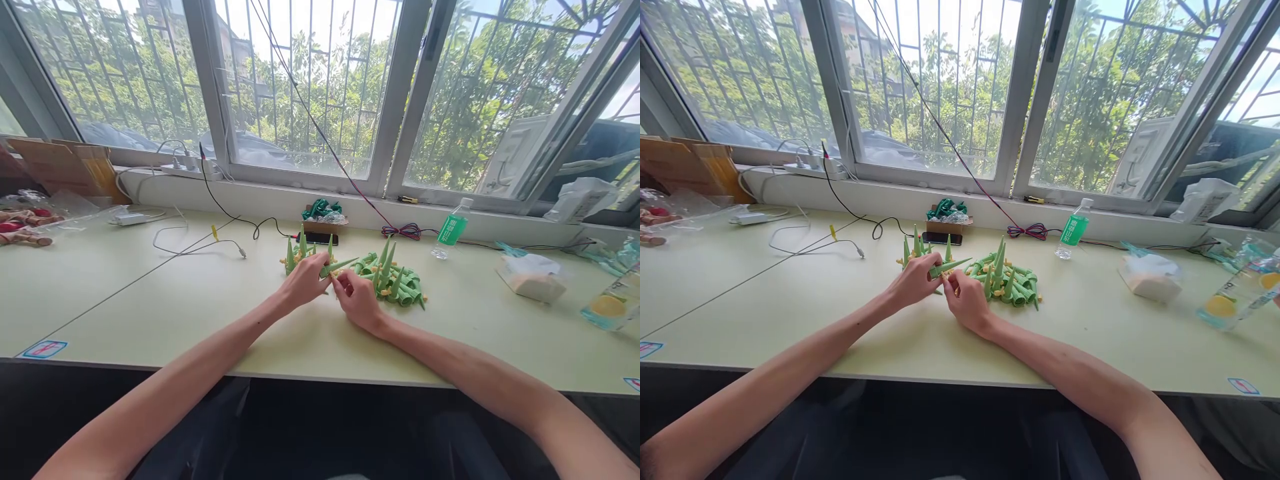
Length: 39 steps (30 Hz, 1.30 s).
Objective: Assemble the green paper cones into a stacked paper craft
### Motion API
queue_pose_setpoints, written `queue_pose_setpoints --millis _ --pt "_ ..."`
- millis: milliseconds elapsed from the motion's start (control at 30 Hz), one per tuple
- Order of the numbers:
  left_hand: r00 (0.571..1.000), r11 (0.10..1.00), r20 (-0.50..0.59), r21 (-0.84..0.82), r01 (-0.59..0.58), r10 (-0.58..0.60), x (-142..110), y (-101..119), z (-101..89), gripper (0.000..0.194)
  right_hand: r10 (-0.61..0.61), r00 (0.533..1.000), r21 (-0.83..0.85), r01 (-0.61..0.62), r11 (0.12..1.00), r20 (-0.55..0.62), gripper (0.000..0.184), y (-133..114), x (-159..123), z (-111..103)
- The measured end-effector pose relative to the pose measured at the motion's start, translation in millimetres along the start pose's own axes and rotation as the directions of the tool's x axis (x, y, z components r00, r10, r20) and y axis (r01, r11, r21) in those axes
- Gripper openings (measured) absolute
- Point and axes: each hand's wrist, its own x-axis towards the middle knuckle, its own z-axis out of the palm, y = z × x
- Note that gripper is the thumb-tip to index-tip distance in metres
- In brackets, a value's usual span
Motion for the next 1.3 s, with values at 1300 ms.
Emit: queue_pose_setpoints --millis 1300 --pt "1.0 0.986 0.004 -0.169 -0.01 0.011 3.3 2.6 0.6 0.031 -0.006 1.0 0.029 0.005 1.0 0.008 0.02 -0.2 1.7 -1.2"
